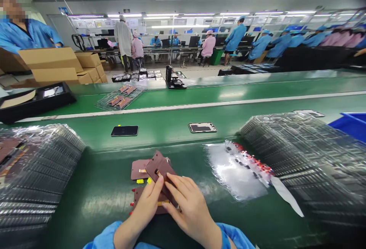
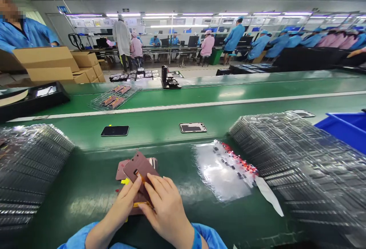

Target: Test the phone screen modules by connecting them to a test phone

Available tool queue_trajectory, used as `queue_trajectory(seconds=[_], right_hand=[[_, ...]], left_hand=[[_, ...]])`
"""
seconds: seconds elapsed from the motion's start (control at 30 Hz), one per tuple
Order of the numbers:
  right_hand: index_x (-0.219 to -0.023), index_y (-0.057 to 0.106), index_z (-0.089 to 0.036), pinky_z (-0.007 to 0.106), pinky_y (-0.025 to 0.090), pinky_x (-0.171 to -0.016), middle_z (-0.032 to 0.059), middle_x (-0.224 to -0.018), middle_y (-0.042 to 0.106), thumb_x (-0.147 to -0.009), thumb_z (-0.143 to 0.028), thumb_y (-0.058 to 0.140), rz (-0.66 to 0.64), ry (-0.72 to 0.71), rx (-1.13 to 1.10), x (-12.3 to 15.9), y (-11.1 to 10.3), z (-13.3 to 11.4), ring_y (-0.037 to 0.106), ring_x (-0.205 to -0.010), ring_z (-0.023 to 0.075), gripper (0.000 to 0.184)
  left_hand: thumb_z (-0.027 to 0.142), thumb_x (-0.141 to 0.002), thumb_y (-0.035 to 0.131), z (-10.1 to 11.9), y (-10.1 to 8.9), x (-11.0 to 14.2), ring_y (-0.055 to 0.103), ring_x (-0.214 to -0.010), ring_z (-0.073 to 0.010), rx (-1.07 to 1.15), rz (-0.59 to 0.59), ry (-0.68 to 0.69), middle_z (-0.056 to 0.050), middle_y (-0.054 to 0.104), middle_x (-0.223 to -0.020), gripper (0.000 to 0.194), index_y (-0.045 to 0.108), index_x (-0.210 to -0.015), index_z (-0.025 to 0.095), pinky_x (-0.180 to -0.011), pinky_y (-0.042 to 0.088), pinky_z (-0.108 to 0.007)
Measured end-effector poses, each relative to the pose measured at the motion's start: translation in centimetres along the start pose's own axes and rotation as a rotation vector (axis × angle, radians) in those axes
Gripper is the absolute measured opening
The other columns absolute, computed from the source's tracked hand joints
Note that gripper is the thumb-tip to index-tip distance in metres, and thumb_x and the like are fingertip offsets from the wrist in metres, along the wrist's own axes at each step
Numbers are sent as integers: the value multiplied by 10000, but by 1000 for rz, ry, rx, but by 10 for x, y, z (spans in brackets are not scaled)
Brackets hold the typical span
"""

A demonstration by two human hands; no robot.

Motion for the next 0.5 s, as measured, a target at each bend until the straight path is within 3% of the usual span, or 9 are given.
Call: queue_trajectory(seconds=[0.07, 0.17, 0.27, 0.33, 0.4, 0.5], right_hand=[[-1197, 647, -171, 449, 578, -885, 143, -1227, 678, -950, -282, 555, 51, 126, -60, -3, -10, 16, 647, -1098, 267, 286], [-1241, 631, -180, 350, 592, -857, 117, -1144, 705, -989, -242, 488, 138, 376, -175, -2, -23, 50, 681, -1028, 207, 297], [-1065, 707, -188, 263, 596, -781, 85, -1034, 728, -986, -250, 516, 115, 454, -315, -3, -22, 66, 703, -927, 165, 215], [-997, 725, -185, 279, 585, -761, 99, -1049, 718, -951, -197, 574, 191, 364, -185, -4, -30, 62, 687, -873, 164, 159], [-1066, 711, -174, 346, 559, -786, 137, -1140, 702, -895, -117, 632, 295, 190, 91, -4, -38, 44, 661, -894, 194, 197], [-1133, 664, -149, 407, 501, -832, 154, -1184, 702, -848, -38, 644, 288, -45, 302, -2, -35, 10, 623, -987, 238, 306]], left_hand=[[709, -803, 596, 0, 2, -1, 565, -1195, -292, 7, 8, -13, -124, 661, -1223, 696, 622, -1234, 163, -1033, 462, -420], [693, -810, 602, 10, 17, 4, 605, -1095, -275, -43, -171, -35, -95, 701, -1100, 657, 645, -1202, 168, -975, 488, -404], [690, -836, 566, 20, 26, 14, 605, -1003, -249, -149, -260, -21, -72, 703, -1009, 617, 670, -1162, 177, -951, 479, -385], [674, -857, 547, 24, 28, 17, 594, -957, -232, -183, -259, 4, -64, 698, -986, 602, 660, -1184, 182, -939, 474, -369], [647, -874, 542, 23, 28, 18, 590, -937, -225, -165, -251, 14, -65, 697, -989, 584, 641, -1207, 178, -916, 478, -354], [609, -880, 555, 20, 25, 12, 597, -927, -223, -119, -214, 36, -67, 698, -1007, 548, 630, -1195, 167, -929, 476, -352]])
Point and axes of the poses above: each hand's wrist, its own x-axis away from the middle knuckle, its own y-axis out of the palm, z = x × y, the point moved 8 cm from there along -x, towards the middle knuckle
